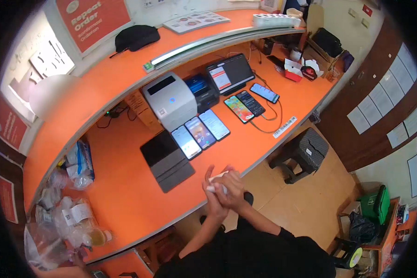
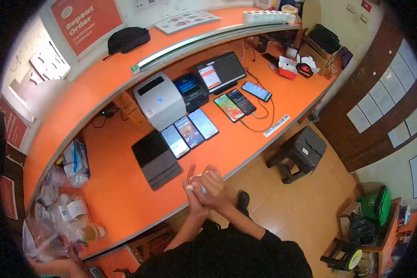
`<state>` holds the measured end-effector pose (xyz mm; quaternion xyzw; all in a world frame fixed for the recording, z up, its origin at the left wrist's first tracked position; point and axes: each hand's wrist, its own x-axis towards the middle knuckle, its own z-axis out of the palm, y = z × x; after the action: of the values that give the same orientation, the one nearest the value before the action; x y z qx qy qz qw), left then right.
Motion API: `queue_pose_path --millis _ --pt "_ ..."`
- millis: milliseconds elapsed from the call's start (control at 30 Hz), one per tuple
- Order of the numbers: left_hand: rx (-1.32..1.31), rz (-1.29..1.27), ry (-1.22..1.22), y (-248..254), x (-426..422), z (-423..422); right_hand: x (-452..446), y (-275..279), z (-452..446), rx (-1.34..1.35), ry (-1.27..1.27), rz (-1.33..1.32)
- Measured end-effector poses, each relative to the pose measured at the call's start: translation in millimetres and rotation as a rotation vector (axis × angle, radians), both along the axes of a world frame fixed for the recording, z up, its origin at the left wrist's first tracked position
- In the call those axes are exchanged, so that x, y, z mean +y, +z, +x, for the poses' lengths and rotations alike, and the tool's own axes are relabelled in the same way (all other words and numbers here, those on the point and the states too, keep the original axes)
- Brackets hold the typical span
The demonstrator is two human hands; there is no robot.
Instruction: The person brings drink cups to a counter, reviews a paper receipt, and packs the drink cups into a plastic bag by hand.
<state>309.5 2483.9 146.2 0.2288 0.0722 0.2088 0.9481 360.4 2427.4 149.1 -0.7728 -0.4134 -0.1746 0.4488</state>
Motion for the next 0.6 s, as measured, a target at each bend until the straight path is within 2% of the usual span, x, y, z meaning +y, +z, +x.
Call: queue_pose_path --millis 67,100,133,167,233,267,333,367,400,433,467,500,567,600 --pt "-0.423 0.079 -0.037 -36 -11 36 -12 -3 8 0.257 0.031 0.256" --pt "-0.230 0.110 -0.144 -41 -12 47 -29 4 17 0.217 -0.015 0.135" --pt "-0.140 0.125 -0.188 -46 -24 60 -45 7 28 0.208 -0.009 0.137" --pt "-0.053 0.138 -0.236 -41 -36 74 -61 9 43 0.095 -0.121 0.085" --pt "-0.018 0.001 -0.266 -28 -80 111 -95 15 76 -0.141 -0.336 -0.014" --pt "-0.040 0.007 -0.256 -27 -97 132 -114 2 92 -0.163 -0.326 -0.007" --pt "0.123 0.183 -0.200 -42 -131 165 -148 -41 119 0.432 -0.098 0.386" --pt "0.223 0.263 -0.171 -57 -150 174 -160 -15 122 0.482 -0.127 0.454" --pt "0.226 0.261 -0.161 -96 -168 195 -173 -20 137 0.486 -0.117 0.451" --pt "0.308 0.724 0.090 -150 -183 224 -190 -29 154 0.341 -0.219 0.326" --pt "0.358 0.739 0.239 -139 -182 242 -207 -38 171 0.196 -0.315 0.201" --pt "0.418 0.755 0.387 -126 -180 260 -221 -46 186 0.204 -0.299 0.193" --pt "0.564 1.514 0.422 -72 -134 275 -250 -58 212 0.551 -0.424 0.322" --pt "0.649 1.692 0.443 -61 -105 289 -265 -53 222 0.637 -0.483 0.331"
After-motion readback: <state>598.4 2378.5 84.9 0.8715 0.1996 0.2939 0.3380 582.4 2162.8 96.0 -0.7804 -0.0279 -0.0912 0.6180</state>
